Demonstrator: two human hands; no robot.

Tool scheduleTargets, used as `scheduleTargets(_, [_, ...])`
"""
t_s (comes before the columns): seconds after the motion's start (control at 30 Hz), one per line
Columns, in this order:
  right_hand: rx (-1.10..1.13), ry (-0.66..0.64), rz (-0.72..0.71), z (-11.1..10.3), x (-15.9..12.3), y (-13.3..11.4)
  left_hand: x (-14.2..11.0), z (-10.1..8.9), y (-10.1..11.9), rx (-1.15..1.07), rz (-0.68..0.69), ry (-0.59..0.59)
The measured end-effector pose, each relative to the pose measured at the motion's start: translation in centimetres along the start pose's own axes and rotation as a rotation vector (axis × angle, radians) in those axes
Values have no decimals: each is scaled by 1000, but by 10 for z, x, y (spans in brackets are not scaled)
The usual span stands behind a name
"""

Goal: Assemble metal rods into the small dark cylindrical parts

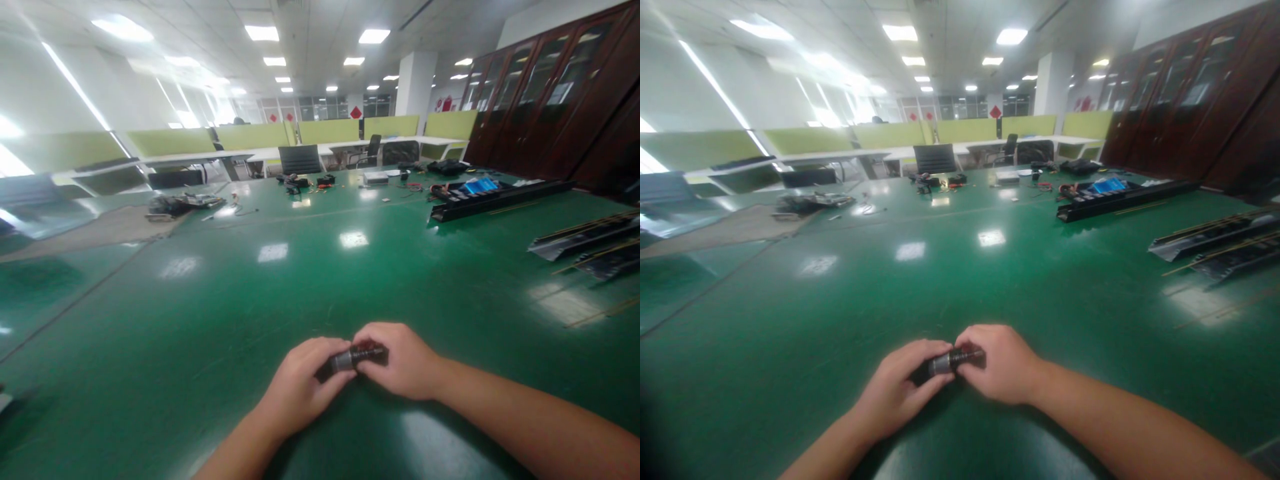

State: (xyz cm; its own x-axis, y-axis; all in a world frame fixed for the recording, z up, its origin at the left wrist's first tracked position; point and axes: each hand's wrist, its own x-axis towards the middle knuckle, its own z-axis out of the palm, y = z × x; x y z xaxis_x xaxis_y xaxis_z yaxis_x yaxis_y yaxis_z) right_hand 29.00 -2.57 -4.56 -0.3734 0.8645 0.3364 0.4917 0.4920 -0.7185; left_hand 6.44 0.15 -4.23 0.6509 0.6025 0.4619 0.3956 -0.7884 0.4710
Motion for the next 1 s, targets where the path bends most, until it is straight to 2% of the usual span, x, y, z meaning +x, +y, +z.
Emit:
scheduleTargets(0.23, [-7, 16, -19, 0, -2, -1, 0, 1, 0, -46, 27, 79])
scheduleTargets(0.53, [1, 35, -47, 0, -1, -2, 0, 2, 0, -52, 43, 65])
scheduleTargets(0.67, [4, 44, -97, 0, -1, -2, 1, 3, 1, -61, 77, 85])
scheduleTargets(1.0, [15, 20, -113, -1, -1, -1, 1, 5, 3, -41, 78, 113])
